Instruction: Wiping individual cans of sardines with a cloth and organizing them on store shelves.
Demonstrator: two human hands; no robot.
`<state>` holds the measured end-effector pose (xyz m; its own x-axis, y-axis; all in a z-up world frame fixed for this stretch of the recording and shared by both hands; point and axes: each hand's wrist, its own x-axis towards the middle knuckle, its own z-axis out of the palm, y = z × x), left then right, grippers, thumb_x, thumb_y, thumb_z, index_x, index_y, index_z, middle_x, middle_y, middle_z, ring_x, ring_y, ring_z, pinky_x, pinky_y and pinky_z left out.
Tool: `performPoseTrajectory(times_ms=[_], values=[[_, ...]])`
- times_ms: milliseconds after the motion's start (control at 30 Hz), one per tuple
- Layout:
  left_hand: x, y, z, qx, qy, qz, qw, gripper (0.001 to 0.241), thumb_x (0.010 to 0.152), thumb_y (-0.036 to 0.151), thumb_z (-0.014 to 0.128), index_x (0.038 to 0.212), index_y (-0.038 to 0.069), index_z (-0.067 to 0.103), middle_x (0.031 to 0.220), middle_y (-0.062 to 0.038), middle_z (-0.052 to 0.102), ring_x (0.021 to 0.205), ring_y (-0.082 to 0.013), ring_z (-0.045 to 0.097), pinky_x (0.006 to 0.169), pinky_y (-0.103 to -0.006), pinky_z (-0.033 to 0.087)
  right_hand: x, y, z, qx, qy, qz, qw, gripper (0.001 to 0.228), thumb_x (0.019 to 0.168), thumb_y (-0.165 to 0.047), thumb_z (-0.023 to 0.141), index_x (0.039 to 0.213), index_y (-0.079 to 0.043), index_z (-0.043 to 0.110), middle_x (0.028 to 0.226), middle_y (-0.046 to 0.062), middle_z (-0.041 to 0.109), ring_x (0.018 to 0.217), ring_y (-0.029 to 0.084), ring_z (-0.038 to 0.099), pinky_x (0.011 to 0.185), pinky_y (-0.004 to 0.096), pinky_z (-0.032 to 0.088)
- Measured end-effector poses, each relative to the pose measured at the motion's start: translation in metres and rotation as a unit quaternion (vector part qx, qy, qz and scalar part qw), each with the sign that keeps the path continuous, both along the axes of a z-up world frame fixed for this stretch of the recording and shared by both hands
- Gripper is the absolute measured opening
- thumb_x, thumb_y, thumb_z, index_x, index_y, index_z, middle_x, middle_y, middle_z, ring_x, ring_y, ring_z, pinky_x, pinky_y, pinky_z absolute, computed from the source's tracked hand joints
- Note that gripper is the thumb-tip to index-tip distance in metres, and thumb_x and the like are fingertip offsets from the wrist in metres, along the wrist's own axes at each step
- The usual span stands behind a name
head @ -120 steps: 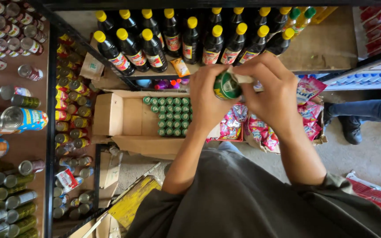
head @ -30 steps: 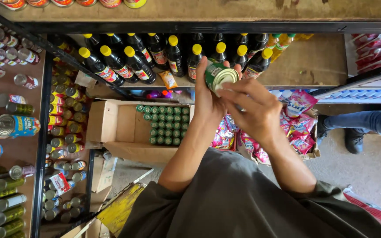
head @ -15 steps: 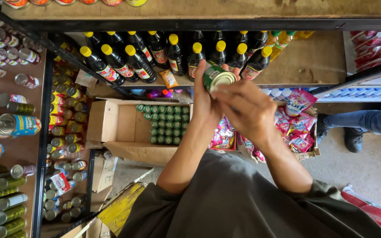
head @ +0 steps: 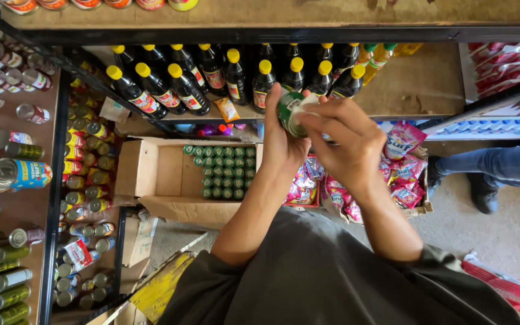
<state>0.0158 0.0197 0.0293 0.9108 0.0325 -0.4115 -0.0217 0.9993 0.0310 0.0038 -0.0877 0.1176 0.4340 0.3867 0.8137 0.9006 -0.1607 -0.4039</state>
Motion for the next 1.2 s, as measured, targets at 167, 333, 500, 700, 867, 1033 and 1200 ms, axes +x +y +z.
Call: performPoseTrajectory(times_ms=[167, 333, 500, 700, 867, 1033, 1200], values=[[-0.002, 0.013, 0.006, -0.015, 0.004, 0.006, 1.0, 0.063, 0.079, 0.049, 0.086, 0.11, 0.001, 0.058, 0.097, -0.01, 0.075, 0.091, -0.0334, 0.075, 0.088, -0.0454, 0.063, -0.006, -0.005, -0.012, -0.044, 0.01, 0.013, 0.999, 0.014, 0.086, 0.012, 0.077, 0.09, -0.001, 0.08, 0.096, 0.013, 0.076, 0.087, 0.031, 0.075, 0.08, 0.04, 0.062], [0.003, -0.003, -0.01, -0.038, 0.025, 0.02, 0.999, 0.058, 0.083, 0.045, 0.085, 0.115, 0.005, 0.058, 0.099, -0.009, 0.074, 0.09, -0.0295, 0.075, 0.086, -0.042, 0.065, -0.003, -0.003, -0.002, -0.01, 0.003, 0.015, 1.0, 0.012, 0.092, 0.014, 0.077, 0.094, 0.002, 0.08, 0.1, 0.016, 0.075, 0.088, 0.035, 0.074, 0.078, 0.041, 0.06], [-0.006, 0.016, 0.004, -0.036, 0.021, 0.028, 0.999, 0.056, 0.081, 0.039, 0.087, 0.118, 0.011, 0.057, 0.098, -0.013, 0.073, 0.09, -0.0397, 0.074, 0.088, -0.0509, 0.063, -0.011, -0.01, -0.017, -0.065, -0.003, -0.004, 0.998, 0.012, 0.088, 0.007, 0.079, 0.084, -0.004, 0.08, 0.094, 0.01, 0.076, 0.082, 0.028, 0.074, 0.073, 0.034, 0.06], [-0.005, -0.006, 0.012, -0.025, 0.0, -0.034, 0.999, 0.059, 0.077, 0.051, 0.088, 0.105, 0.006, 0.061, 0.099, -0.006, 0.076, 0.092, -0.0274, 0.076, 0.086, -0.04, 0.065, -0.021, 0.002, -0.01, -0.057, -0.041, -0.054, 0.996, 0.013, 0.088, 0.004, 0.079, 0.089, -0.009, 0.081, 0.095, 0.005, 0.076, 0.085, 0.025, 0.076, 0.079, 0.034, 0.062], [0.0, 0.001, -0.006, -0.011, 0.005, -0.018, 1.0, 0.055, 0.081, 0.049, 0.084, 0.104, 0.004, 0.062, 0.096, -0.01, 0.076, 0.092, -0.0309, 0.075, 0.083, -0.0424, 0.065, -0.015, -0.005, -0.004, -0.033, -0.024, -0.047, 0.998, 0.016, 0.088, 0.012, 0.079, 0.091, -0.004, 0.082, 0.096, 0.009, 0.075, 0.087, 0.029, 0.076, 0.079, 0.037, 0.061], [-0.008, -0.005, -0.003, 0.0, -0.006, -0.026, 1.0, 0.056, 0.081, 0.05, 0.085, 0.101, 0.005, 0.06, 0.094, -0.009, 0.076, 0.086, -0.0304, 0.076, 0.083, -0.0408, 0.066, -0.023, -0.005, -0.006, -0.036, -0.033, -0.035, 0.998, 0.018, 0.088, 0.012, 0.076, 0.092, -0.005, 0.082, 0.097, 0.009, 0.076, 0.087, 0.028, 0.076, 0.079, 0.035, 0.061], [-0.005, -0.014, -0.021, 0.014, -0.003, -0.026, 1.0, 0.051, 0.083, 0.051, 0.081, 0.104, 0.007, 0.066, 0.098, -0.009, 0.077, 0.092, -0.0295, 0.076, 0.089, -0.0426, 0.063, -0.019, -0.007, -0.007, -0.026, -0.035, -0.038, 0.998, 0.015, 0.092, 0.011, 0.073, 0.093, -0.002, 0.081, 0.098, 0.012, 0.074, 0.086, 0.029, 0.075, 0.075, 0.036, 0.06]])
